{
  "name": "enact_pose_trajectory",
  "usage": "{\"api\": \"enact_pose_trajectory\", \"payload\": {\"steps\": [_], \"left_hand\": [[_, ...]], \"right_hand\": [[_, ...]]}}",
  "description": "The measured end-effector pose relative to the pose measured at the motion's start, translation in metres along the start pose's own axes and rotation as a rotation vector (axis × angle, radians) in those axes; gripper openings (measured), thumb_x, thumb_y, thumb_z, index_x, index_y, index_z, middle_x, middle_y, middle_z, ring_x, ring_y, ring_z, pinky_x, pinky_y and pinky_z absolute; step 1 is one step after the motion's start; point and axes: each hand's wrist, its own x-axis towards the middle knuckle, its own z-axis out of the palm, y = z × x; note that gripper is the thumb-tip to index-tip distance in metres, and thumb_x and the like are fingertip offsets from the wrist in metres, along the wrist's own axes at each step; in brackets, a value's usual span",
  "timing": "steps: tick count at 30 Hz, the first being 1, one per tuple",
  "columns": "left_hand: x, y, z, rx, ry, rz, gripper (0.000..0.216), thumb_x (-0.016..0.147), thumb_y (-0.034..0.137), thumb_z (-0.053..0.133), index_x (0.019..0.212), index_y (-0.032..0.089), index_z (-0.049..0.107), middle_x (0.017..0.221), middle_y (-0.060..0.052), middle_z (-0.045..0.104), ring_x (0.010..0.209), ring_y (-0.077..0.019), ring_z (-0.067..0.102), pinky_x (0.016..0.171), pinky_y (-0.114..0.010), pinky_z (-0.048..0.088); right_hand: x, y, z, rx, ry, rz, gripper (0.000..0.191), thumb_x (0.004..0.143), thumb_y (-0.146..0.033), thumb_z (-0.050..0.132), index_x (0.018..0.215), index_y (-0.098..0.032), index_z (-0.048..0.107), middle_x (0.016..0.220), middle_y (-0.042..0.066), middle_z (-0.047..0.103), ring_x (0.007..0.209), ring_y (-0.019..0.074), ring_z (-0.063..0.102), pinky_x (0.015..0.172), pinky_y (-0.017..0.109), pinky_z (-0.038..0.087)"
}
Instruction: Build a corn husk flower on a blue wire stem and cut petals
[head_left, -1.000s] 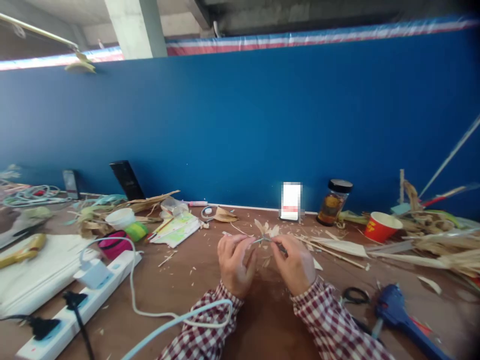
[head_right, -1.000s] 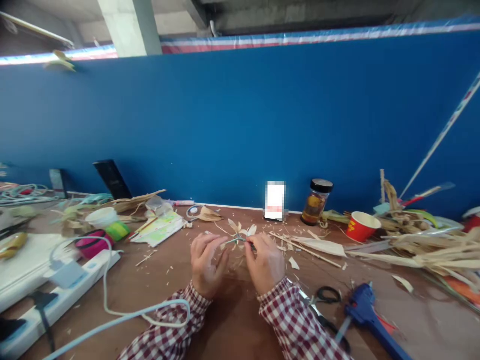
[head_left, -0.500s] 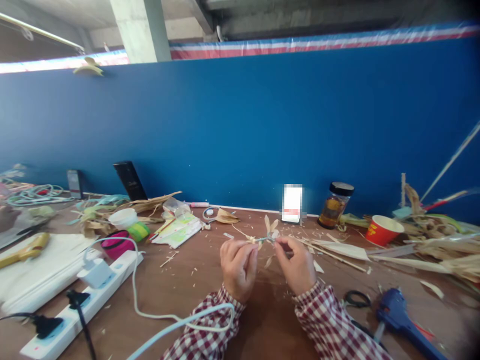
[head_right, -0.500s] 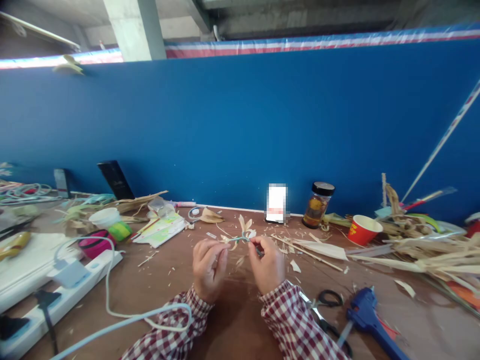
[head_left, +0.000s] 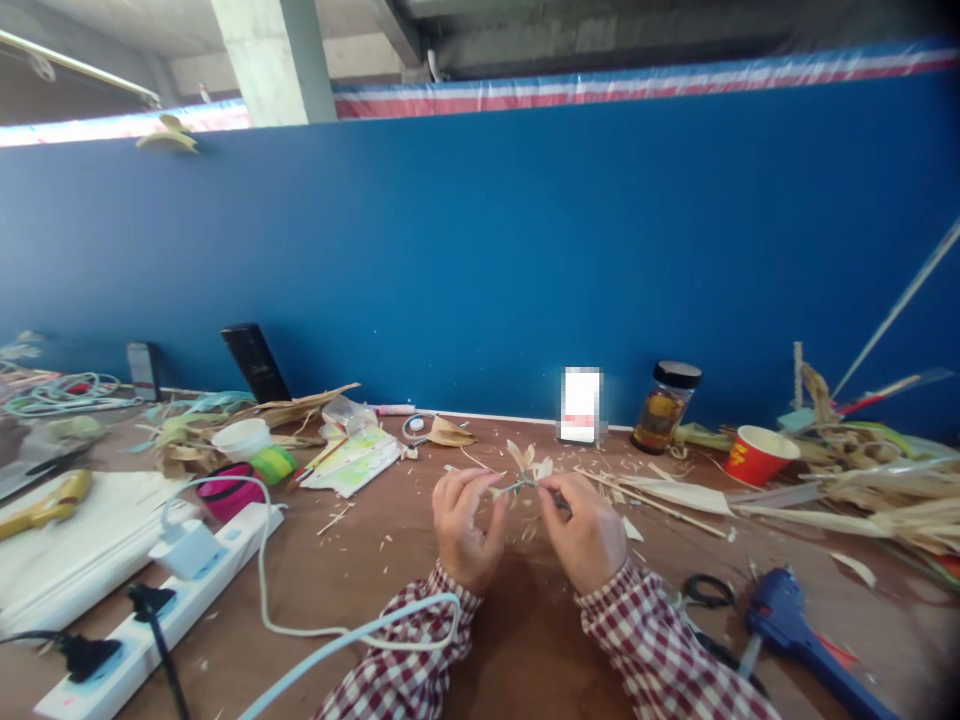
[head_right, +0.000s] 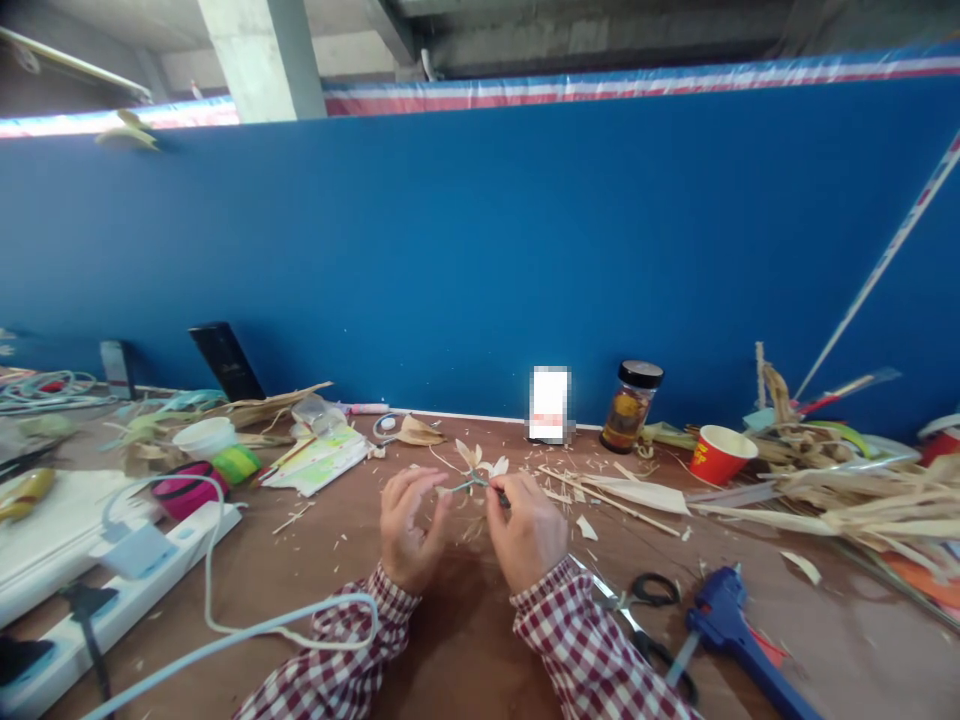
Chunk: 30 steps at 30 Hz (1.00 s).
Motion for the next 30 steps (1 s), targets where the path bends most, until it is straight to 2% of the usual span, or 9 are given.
{"api": "enact_pose_trajectory", "payload": {"steps": [8, 14, 19, 24, 26, 30], "left_hand": [[-0.002, 0.001, 0.002, 0.008, -0.005, -0.037, 0.032, 0.075, 0.024, 0.058, 0.107, 0.018, 0.055, 0.099, -0.008, 0.062, 0.097, -0.0229, 0.056, 0.088, -0.042, 0.042], [-0.003, -0.006, 0.008, -0.067, -0.048, -0.127, 0.027, 0.078, 0.025, 0.054, 0.104, 0.018, 0.056, 0.094, -0.008, 0.063, 0.088, -0.0213, 0.059, 0.081, -0.041, 0.047], [-0.003, -0.008, 0.007, -0.133, -0.086, -0.185, 0.018, 0.081, 0.025, 0.051, 0.096, 0.018, 0.058, 0.091, -0.007, 0.062, 0.088, -0.0214, 0.058, 0.081, -0.041, 0.047], [-0.003, -0.005, 0.005, -0.169, 0.018, -0.217, 0.042, 0.077, 0.026, 0.057, 0.116, 0.017, 0.046, 0.109, -0.011, 0.054, 0.097, -0.0228, 0.054, 0.086, -0.042, 0.045], [-0.003, -0.005, 0.004, -0.185, 0.025, -0.226, 0.034, 0.078, 0.025, 0.055, 0.111, 0.017, 0.049, 0.105, -0.01, 0.055, 0.096, -0.0221, 0.055, 0.086, -0.041, 0.045], [-0.002, -0.005, 0.006, -0.223, -0.062, -0.221, 0.014, 0.083, 0.022, 0.048, 0.092, 0.019, 0.059, 0.09, -0.006, 0.061, 0.089, -0.0199, 0.057, 0.082, -0.037, 0.047]], "right_hand": [[0.0, 0.002, 0.001, 0.01, -0.027, 0.021, 0.016, 0.084, -0.025, 0.047, 0.084, -0.021, 0.062, 0.084, 0.004, 0.065, 0.076, 0.0177, 0.061, 0.069, 0.027, 0.045], [0.001, 0.002, 0.001, 0.032, -0.014, 0.024, 0.016, 0.083, -0.026, 0.047, 0.084, -0.02, 0.062, 0.085, 0.005, 0.065, 0.076, 0.0176, 0.06, 0.067, 0.027, 0.046], [0.0, 0.003, 0.001, 0.045, -0.028, 0.044, 0.016, 0.083, -0.027, 0.047, 0.083, -0.021, 0.063, 0.084, 0.004, 0.065, 0.073, 0.0173, 0.06, 0.067, 0.027, 0.046], [0.003, 0.007, 0.002, 0.137, -0.003, 0.159, 0.016, 0.081, -0.029, 0.05, 0.083, -0.021, 0.063, 0.082, 0.005, 0.067, 0.072, 0.0184, 0.061, 0.066, 0.028, 0.047], [0.005, 0.009, 0.001, 0.199, 0.01, 0.23, 0.017, 0.081, -0.031, 0.051, 0.082, -0.02, 0.063, 0.079, 0.005, 0.068, 0.069, 0.0187, 0.062, 0.064, 0.028, 0.047], [0.01, 0.007, -0.006, 0.3, -0.01, 0.303, 0.019, 0.08, -0.034, 0.052, 0.079, -0.019, 0.063, 0.071, 0.005, 0.068, 0.063, 0.0184, 0.061, 0.06, 0.028, 0.048]]}}
